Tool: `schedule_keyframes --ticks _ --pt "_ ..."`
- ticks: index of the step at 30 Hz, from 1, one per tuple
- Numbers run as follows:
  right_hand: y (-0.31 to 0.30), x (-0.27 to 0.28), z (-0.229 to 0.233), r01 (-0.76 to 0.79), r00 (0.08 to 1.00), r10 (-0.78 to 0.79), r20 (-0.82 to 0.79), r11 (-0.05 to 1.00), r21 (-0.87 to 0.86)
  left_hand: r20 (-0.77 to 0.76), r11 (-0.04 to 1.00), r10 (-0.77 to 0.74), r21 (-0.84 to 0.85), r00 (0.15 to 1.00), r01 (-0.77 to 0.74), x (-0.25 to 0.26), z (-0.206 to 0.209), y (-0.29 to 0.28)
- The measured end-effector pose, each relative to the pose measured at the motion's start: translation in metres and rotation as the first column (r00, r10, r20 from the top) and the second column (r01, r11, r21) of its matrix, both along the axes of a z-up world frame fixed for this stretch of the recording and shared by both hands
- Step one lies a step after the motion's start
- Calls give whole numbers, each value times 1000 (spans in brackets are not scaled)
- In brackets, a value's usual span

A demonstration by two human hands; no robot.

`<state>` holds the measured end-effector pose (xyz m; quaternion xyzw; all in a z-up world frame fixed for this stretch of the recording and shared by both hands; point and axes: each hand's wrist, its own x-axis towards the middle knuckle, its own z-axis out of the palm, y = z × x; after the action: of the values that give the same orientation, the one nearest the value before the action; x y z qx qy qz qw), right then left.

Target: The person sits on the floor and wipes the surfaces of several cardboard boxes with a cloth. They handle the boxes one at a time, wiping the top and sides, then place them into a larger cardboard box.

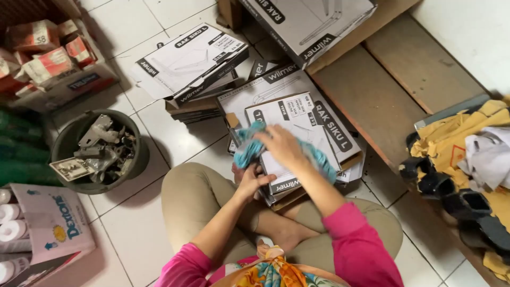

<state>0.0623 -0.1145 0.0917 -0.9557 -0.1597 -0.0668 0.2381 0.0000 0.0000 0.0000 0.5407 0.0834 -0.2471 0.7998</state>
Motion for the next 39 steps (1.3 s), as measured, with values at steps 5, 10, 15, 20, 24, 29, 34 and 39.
schedule_keyframes --ticks 5,10,15,20,24,29,34,39 --pt "-35 78 32 511 832 -446 -331 847 144 37 999 -27 -38 999 29 3 -11 5" --pt "-62 108 -59 529 806 -417 420 826 -196 9 997 -43 -67 999 43 3 -24 9" --pt "-8 29 -37 222 909 -132 395 956 -192 -52 996 -15 -87 999 10 5 -63 5" --pt "-67 -19 -54 176 923 -88 374 963 -206 -128 995 9 -100 992 -22 5 -55 8" --pt "-130 -37 -34 438 856 -313 412 862 -256 -123 988 -31 -154 992 12 4 -26 9" --pt "-63 -83 -58 267 900 -147 409 930 -254 -100 988 -65 -147 993 50 14 -106 8" --pt "-22 -115 -56 -30 910 80 407 991 -129 -251 949 58 -286 966 -131 4 0 2" --pt "-86 -85 -69 268 858 -161 489 950 -158 -154 984 -36 -178 987 8 12 -82 9"
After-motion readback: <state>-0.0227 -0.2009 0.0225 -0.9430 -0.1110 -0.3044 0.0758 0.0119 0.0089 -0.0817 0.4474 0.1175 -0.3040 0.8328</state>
